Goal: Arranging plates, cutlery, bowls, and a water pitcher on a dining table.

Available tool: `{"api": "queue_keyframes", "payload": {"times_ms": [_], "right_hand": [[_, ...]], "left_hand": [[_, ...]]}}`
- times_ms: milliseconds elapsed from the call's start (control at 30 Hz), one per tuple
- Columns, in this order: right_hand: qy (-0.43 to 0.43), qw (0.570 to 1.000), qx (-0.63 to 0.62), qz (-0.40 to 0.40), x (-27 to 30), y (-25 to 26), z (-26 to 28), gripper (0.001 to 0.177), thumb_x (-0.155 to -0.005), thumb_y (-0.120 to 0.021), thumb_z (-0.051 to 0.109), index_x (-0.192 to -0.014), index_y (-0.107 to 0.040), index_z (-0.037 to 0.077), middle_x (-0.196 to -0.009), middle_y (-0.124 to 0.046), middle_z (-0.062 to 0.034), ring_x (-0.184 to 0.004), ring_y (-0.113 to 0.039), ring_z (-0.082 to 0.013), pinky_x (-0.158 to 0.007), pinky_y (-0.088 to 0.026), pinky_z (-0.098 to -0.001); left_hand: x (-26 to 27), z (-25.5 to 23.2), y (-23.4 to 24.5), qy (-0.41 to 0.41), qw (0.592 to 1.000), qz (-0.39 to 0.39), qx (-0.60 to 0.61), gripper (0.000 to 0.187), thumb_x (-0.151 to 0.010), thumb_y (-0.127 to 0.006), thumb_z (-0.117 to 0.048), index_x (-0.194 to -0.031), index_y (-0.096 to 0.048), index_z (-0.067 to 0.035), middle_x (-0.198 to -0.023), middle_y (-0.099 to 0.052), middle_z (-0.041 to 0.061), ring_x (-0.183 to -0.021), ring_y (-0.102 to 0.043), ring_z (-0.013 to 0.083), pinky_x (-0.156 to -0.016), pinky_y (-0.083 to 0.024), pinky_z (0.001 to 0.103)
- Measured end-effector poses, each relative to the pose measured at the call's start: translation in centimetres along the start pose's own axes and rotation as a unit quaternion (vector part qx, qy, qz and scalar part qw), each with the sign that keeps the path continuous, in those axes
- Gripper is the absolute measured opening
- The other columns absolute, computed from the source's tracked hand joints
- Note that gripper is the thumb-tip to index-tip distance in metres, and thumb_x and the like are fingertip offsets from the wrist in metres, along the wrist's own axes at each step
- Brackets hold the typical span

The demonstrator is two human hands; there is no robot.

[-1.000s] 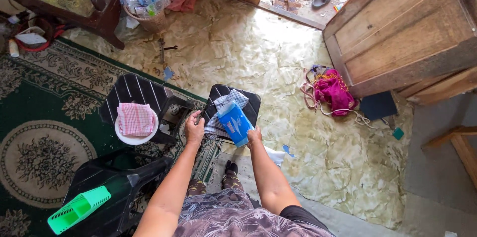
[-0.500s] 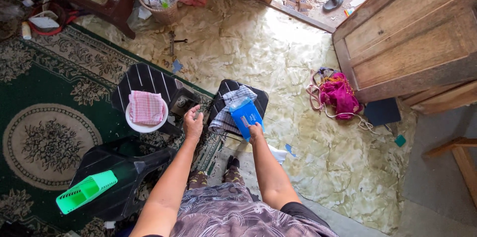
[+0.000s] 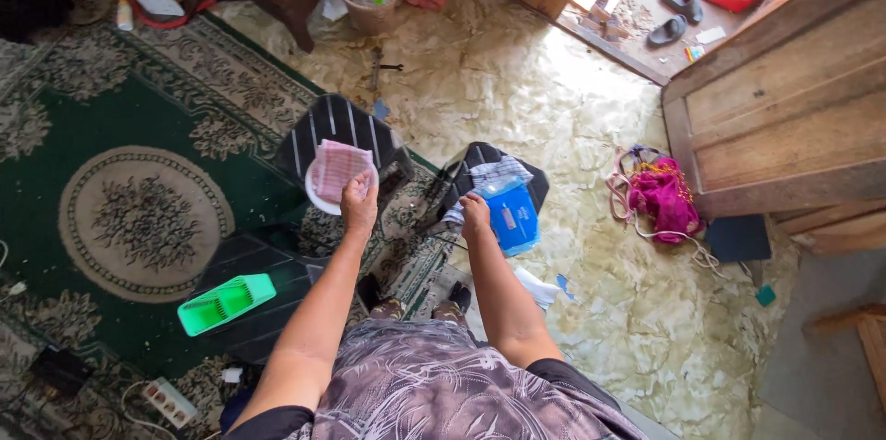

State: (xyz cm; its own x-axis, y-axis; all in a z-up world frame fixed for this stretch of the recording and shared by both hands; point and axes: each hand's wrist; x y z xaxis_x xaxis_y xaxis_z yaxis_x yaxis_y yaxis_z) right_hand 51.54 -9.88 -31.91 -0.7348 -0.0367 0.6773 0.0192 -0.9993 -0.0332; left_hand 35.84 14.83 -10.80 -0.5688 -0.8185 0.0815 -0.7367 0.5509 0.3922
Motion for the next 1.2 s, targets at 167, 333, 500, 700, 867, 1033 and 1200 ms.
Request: {"api": "queue_keyframes", "payload": {"times_ms": [167,333,500,700,867,1033,1200], "right_hand": [[-0.016,0.998,0.051,0.033,6.6,-8.0,3.1,0.037,-0.087,-0.074,0.018,-0.123,-0.067,0.014,-0.091,-0.066,-0.0007,-0.072,-0.057,-0.0139,-0.054,-0.04,-0.0308],[-0.002,0.996,0.03,0.084,9.1,-13.0,2.1,0.035,-0.087,-0.075,0.019,-0.121,-0.068,0.011,-0.086,-0.066,0.0006,-0.068,-0.056,-0.0131,-0.051,-0.04,-0.0288],[0.035,0.991,0.081,0.097,9.9,-16.3,1.5,0.032,-0.086,-0.078,0.02,-0.115,-0.074,0.006,-0.094,-0.072,-0.0033,-0.076,-0.06,-0.0138,-0.065,-0.05,-0.0286],[0.075,0.976,0.182,0.091,11.5,-19.7,3.6,0.039,-0.084,-0.081,0.024,-0.116,-0.073,0.005,-0.106,-0.075,-0.0035,-0.096,-0.067,-0.0146,-0.085,-0.053,-0.0291],[0.101,0.951,0.277,0.088,9.8,-22.9,3.8,0.05,-0.08,-0.084,0.025,-0.123,-0.069,0.004,-0.116,-0.072,-0.0089,-0.107,-0.068,-0.0233,-0.093,-0.054,-0.0364],[0.216,0.876,0.422,0.086,9.4,-25.0,6.3,0.059,-0.078,-0.086,0.026,-0.13,-0.065,0.009,-0.132,-0.063,-0.0146,-0.125,-0.06,-0.0312,-0.105,-0.048,-0.0403],[0.246,0.83,0.476,0.156,9.7,-26.8,7.1,0.063,-0.078,-0.083,0.021,-0.136,-0.06,0.014,-0.139,-0.054,-0.0127,-0.126,-0.053,-0.0342,-0.102,-0.047,-0.0415]], "left_hand": [[-2.8,0.3,6.0,-0.01,0.999,-0.013,0.03,0.035,-0.09,-0.072,-0.017,-0.124,-0.07,-0.009,-0.122,-0.07,0.01,-0.108,-0.066,0.0253,-0.092,-0.053,0.038],[-5.3,2.0,9.6,-0.021,0.998,-0.016,0.051,0.035,-0.091,-0.071,-0.016,-0.125,-0.068,-0.009,-0.122,-0.071,0.01,-0.109,-0.067,0.025,-0.095,-0.053,0.037],[-6.4,1.7,11.4,0.013,0.998,-0.054,-0.006,0.032,-0.091,-0.07,-0.02,-0.121,-0.072,-0.009,-0.121,-0.069,0.012,-0.109,-0.066,0.0277,-0.094,-0.052,0.04],[-8.5,5.1,10.0,0.029,0.998,-0.056,-0.027,0.034,-0.089,-0.069,-0.022,-0.121,-0.072,-0.01,-0.118,-0.071,0.012,-0.109,-0.067,0.0281,-0.096,-0.052,0.039],[-10.8,7.8,8.8,0.01,0.996,-0.07,-0.055,0.034,-0.09,-0.068,-0.02,-0.122,-0.071,-0.008,-0.122,-0.071,0.014,-0.114,-0.066,0.0307,-0.099,-0.051,0.04],[-13.0,10.6,6.1,0.012,0.993,-0.07,-0.091,0.036,-0.09,-0.068,-0.02,-0.124,-0.069,-0.007,-0.125,-0.071,0.015,-0.117,-0.065,0.033,-0.101,-0.05,0.041],[-14.7,15.5,3.3,0.01,0.995,-0.031,-0.093,0.048,-0.089,-0.071,-0.023,-0.133,-0.061,-0.006,-0.13,-0.067,0.018,-0.121,-0.063,0.0358,-0.101,-0.05,0.043]]}}
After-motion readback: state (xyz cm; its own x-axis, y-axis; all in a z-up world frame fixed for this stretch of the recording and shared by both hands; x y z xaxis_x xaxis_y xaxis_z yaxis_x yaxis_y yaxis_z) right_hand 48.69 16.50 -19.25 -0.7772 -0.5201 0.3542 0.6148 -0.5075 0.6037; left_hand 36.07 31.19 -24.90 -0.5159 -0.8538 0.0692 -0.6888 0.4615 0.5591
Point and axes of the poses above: each hand's wrist, its own x-axis away from the middle knuckle, its own y-axis out of the back of the hand, z = x × y
